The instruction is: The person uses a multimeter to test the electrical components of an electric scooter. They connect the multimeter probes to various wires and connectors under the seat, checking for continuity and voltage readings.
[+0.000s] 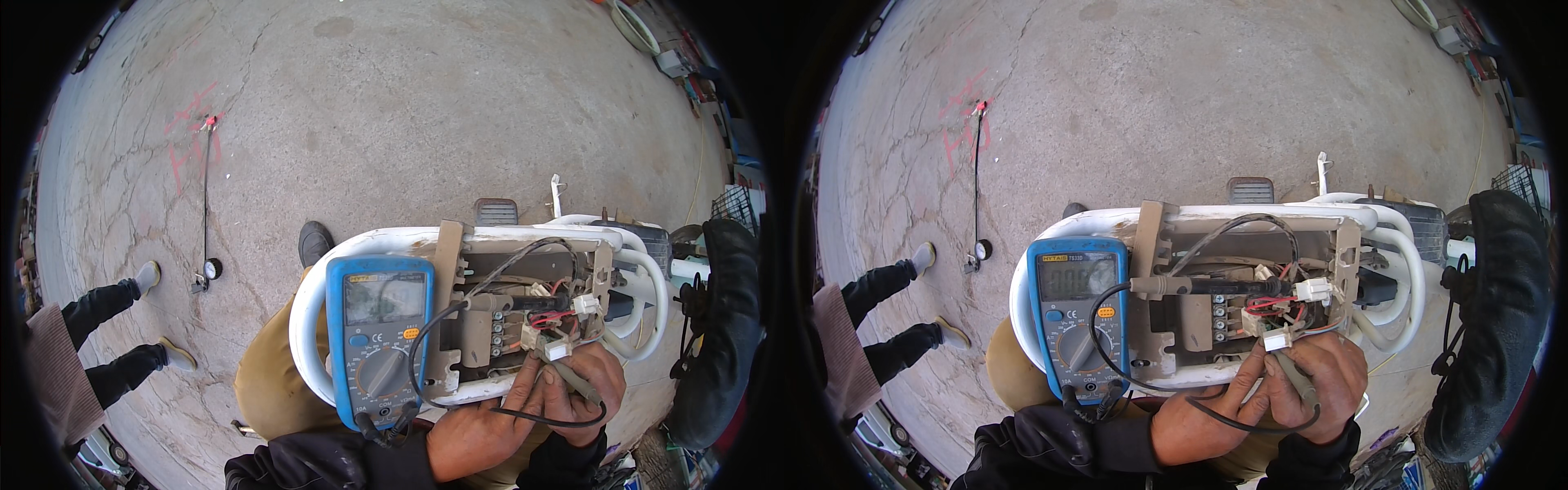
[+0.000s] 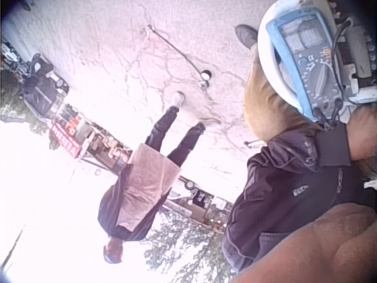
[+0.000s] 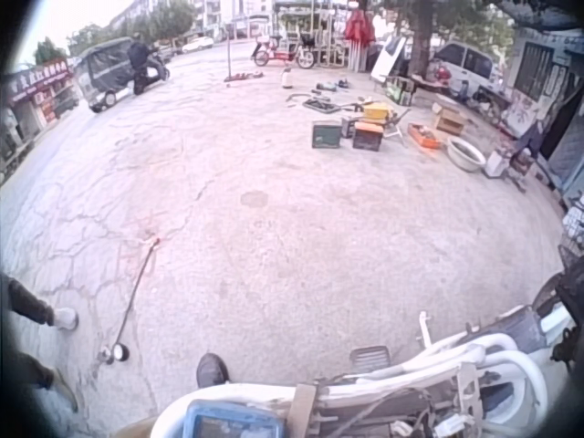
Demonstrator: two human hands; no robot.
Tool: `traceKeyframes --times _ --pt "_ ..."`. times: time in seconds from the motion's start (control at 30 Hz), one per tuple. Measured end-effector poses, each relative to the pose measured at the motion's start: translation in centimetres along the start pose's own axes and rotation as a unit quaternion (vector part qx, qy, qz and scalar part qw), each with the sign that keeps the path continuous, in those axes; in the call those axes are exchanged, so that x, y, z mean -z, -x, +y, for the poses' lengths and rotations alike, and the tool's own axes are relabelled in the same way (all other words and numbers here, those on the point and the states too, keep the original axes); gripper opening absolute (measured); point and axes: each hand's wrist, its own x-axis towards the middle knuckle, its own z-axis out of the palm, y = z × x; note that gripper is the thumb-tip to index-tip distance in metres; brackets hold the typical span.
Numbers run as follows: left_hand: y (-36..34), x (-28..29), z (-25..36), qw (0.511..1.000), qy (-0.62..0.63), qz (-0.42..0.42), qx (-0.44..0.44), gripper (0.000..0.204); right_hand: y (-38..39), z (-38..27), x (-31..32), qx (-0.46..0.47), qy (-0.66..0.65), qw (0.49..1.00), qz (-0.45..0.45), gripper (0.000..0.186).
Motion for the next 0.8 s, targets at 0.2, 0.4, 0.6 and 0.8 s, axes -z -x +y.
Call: traceKeyframes --times 0.2,0.4,0.6,0.8 --pt "0.06 -0.04 0.01 0.999 -0.034 -0.003 -0.013 0.043 -0.09 0.13 -0.01 -0.004 -0.015 1.000 -0.009 0.023" --pt "0.08 -0.26 -0.13 0.999 -0.027 0.004 -0.017 0.043 -0.06 0.37 0.04 0.006 -0.012 1.000 -0.012 0.025" --pt "0.02 -0.54 -0.05 0.999 0.020 0.026 -0.001 0.054 0.07 0.23 0.08 -0.004 -0.009 1.000 -0.011 0.031" --pt "-0.09 -0.25 -0.18 1.000 -0.006 0.026 -0.010 0.053 -0.06 0.03 0.05 0.000 0.019 1.000 -0.006 0.037"
